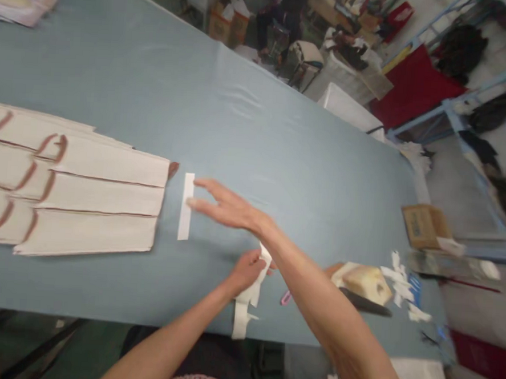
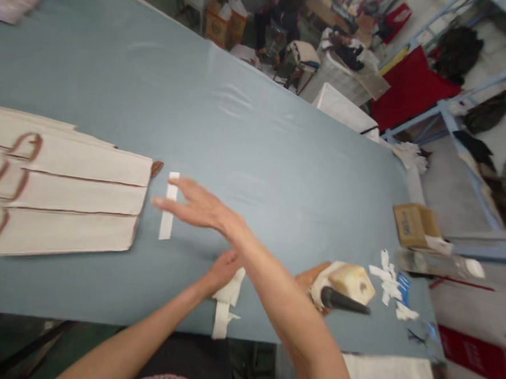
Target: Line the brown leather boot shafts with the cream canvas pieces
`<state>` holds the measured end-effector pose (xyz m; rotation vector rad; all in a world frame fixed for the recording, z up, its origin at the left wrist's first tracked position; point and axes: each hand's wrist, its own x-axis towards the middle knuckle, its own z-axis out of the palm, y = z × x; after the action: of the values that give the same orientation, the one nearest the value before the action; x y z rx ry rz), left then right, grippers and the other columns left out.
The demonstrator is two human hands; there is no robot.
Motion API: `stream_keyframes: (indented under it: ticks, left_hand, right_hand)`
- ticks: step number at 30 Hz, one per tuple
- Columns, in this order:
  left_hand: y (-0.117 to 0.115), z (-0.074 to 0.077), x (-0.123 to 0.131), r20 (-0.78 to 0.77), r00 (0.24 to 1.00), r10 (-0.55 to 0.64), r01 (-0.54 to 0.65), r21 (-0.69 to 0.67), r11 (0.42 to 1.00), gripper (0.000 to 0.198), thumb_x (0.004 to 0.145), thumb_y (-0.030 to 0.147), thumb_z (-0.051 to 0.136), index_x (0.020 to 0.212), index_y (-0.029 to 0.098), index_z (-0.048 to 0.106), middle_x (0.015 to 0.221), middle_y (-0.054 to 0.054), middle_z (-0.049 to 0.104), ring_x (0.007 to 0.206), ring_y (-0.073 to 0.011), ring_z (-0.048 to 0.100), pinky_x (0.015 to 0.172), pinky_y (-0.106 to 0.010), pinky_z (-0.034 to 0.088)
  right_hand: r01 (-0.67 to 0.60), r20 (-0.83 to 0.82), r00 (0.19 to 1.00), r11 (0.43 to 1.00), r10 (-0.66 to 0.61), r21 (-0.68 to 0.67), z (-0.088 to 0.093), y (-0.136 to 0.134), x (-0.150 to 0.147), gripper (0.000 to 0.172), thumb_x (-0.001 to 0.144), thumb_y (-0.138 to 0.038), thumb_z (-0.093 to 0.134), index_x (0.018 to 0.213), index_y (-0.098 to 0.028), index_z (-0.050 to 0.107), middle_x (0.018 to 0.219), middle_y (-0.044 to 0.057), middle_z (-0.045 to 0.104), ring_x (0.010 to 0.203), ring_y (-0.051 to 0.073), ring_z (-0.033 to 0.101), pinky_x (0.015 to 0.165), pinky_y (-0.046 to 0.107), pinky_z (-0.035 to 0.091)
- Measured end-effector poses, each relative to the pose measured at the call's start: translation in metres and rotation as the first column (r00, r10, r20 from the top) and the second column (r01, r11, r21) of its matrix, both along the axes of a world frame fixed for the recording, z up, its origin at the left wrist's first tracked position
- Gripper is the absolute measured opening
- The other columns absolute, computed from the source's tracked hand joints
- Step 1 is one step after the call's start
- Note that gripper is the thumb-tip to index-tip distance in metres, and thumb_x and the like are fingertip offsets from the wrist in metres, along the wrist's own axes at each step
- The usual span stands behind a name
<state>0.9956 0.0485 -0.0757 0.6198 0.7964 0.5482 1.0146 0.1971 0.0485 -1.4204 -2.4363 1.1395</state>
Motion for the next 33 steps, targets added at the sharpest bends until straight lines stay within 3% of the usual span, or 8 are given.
stream_keyframes:
  ticks: [3, 6, 8, 13, 16, 20, 28, 33]
  left_hand:
    - [0.019, 0.004, -0.001, 0.018, 0.997, -0.082, 0.082, 0.002, 0.997, 0.026, 0.104, 0.038, 0.072, 0.115, 0.014, 0.072, 0.112, -0.008, 0.075, 0.095, -0.0217, 0.074, 0.086, -0.041, 0.064]
    - [0.036, 0.012, -0.002, 0.014, 0.997, -0.076, 0.075, 0.017, 0.997, 0.027, 0.103, 0.038, 0.072, 0.115, 0.014, 0.072, 0.112, -0.008, 0.076, 0.098, -0.0227, 0.074, 0.089, -0.043, 0.063]
    - [0.044, 0.017, -0.001, 0.005, 0.999, -0.04, 0.04, 0.025, 0.999, 0.028, 0.103, 0.039, 0.072, 0.116, 0.015, 0.072, 0.113, -0.008, 0.077, 0.101, -0.0237, 0.075, 0.094, -0.045, 0.062]
    - [0.054, 0.026, 0.0, -0.014, 1.0, 0.025, -0.025, 0.018, 1.0, 0.031, 0.091, 0.032, 0.077, 0.115, 0.013, 0.073, 0.11, -0.011, 0.082, 0.1, -0.0264, 0.078, 0.098, -0.045, 0.06]
    - [0.057, 0.029, -0.001, -0.047, 0.998, 0.047, -0.047, 0.006, 0.999, 0.034, 0.082, 0.027, 0.077, 0.113, 0.012, 0.074, 0.109, -0.013, 0.084, 0.099, -0.0283, 0.08, 0.096, -0.041, 0.061]
    - [0.06, 0.033, -0.002, -0.093, 0.994, 0.06, -0.061, -0.01, 0.998, 0.032, 0.082, 0.024, 0.074, 0.112, 0.014, 0.075, 0.114, -0.012, 0.084, 0.1, -0.0288, 0.081, 0.092, -0.04, 0.064]
    - [0.063, 0.035, 0.0, -0.112, 0.989, 0.093, -0.096, -0.025, 0.995, 0.028, 0.082, 0.02, 0.073, 0.109, 0.014, 0.077, 0.109, -0.011, 0.085, 0.1, -0.0283, 0.08, 0.092, -0.04, 0.065]
    - [0.064, 0.031, -0.003, -0.105, 0.99, 0.096, -0.099, -0.025, 0.995, 0.028, 0.083, 0.02, 0.072, 0.109, 0.014, 0.077, 0.109, -0.011, 0.085, 0.101, -0.0293, 0.08, 0.095, -0.042, 0.064]
  right_hand:
    - [0.435, -0.348, 0.854, 0.898, -0.387, 0.07, 0.042, -0.003, 0.07, 0.055, 0.107, -0.06, 0.047, 0.147, -0.025, 0.062, 0.149, 0.007, 0.067, 0.127, 0.022, 0.068, 0.11, 0.037, 0.052]
    - [0.717, -0.499, 0.617, 0.696, -0.609, 0.036, 0.043, -0.042, 0.133, 0.048, 0.1, -0.058, 0.057, 0.13, -0.023, 0.069, 0.134, 0.008, 0.074, 0.111, 0.02, 0.071, 0.1, 0.035, 0.055]
    - [0.804, -0.529, 0.441, 0.581, -0.725, -0.127, 0.016, -0.083, 0.159, 0.047, 0.094, -0.058, 0.064, 0.123, -0.022, 0.069, 0.134, 0.01, 0.074, 0.111, 0.022, 0.071, 0.099, 0.036, 0.056]
    - [0.811, -0.44, 0.302, 0.471, -0.846, -0.347, -0.086, -0.183, 0.165, 0.04, 0.087, -0.048, 0.068, 0.114, -0.018, 0.069, 0.124, 0.018, 0.078, 0.109, 0.026, 0.073, 0.098, 0.047, 0.058]
    - [0.756, -0.402, 0.281, 0.458, -0.872, -0.467, -0.131, -0.214, 0.149, 0.036, 0.083, -0.037, 0.073, 0.114, -0.019, 0.071, 0.118, 0.014, 0.081, 0.106, 0.025, 0.075, 0.095, 0.044, 0.06]
    - [0.673, -0.414, 0.28, 0.485, -0.866, -0.559, -0.158, -0.223, 0.131, 0.031, 0.086, -0.034, 0.071, 0.113, -0.019, 0.075, 0.106, 0.008, 0.083, 0.098, 0.022, 0.076, 0.092, 0.037, 0.06]
    - [0.64, -0.434, 0.305, 0.52, -0.848, -0.566, -0.155, -0.222, 0.131, 0.037, 0.1, -0.05, 0.055, 0.104, -0.02, 0.076, 0.093, 0.003, 0.078, 0.081, 0.018, 0.07, 0.068, 0.026, 0.054]
    - [0.632, -0.435, 0.355, 0.555, -0.828, -0.54, -0.156, -0.216, 0.129, 0.028, 0.094, -0.044, 0.064, 0.096, -0.018, 0.074, 0.08, 0.0, 0.073, 0.072, 0.015, 0.067, 0.069, 0.025, 0.052]
